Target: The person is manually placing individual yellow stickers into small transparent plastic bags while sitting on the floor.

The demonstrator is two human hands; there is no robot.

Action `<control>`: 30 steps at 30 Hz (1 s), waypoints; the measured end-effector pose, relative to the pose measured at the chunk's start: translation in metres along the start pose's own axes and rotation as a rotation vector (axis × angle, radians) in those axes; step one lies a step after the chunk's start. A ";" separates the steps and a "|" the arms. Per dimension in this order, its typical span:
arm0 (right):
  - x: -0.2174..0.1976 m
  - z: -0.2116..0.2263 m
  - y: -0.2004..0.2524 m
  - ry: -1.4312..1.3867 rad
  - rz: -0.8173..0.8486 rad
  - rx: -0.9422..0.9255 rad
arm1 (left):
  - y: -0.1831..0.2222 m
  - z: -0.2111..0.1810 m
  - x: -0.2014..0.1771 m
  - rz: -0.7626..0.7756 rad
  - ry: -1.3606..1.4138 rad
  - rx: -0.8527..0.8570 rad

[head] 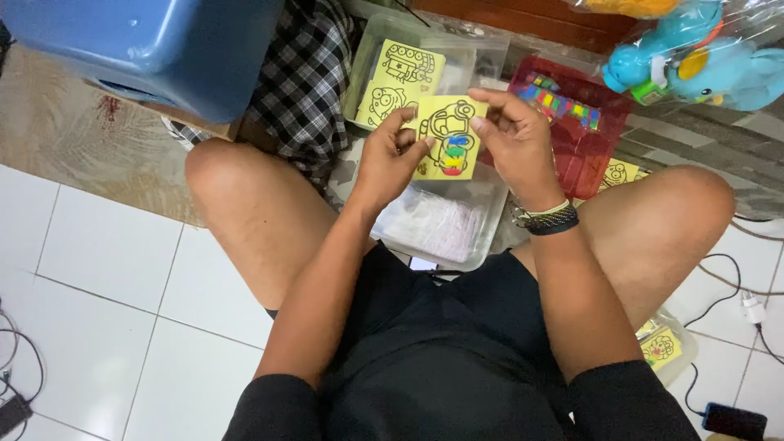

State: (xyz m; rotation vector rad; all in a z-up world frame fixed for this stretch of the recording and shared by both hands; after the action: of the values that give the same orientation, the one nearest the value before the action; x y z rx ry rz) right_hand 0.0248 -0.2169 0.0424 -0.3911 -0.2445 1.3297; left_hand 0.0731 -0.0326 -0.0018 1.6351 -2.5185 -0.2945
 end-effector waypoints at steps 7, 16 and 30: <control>-0.004 -0.004 0.003 -0.032 0.001 0.079 | 0.015 -0.034 0.008 0.033 -0.053 0.278; 0.004 -0.008 0.008 -0.025 0.072 0.203 | 0.002 -0.023 -0.007 -0.140 -0.199 0.266; -0.004 -0.019 0.007 0.165 0.060 0.137 | -0.002 -0.011 -0.022 -0.213 -0.242 0.065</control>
State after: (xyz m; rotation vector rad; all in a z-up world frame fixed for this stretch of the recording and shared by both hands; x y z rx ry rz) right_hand 0.0250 -0.2217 0.0220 -0.3918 -0.0036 1.3569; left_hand 0.0860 -0.0145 0.0086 2.0098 -2.5445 -0.4615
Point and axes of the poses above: each hand's wrist, its own y-axis away from the middle knuckle, its own x-axis out of the palm, z = x × y, the point moved 8 cm from there along -y, towards the middle knuckle, and after that the axes turned 12 degrees about -x, right-handed, at the moved point
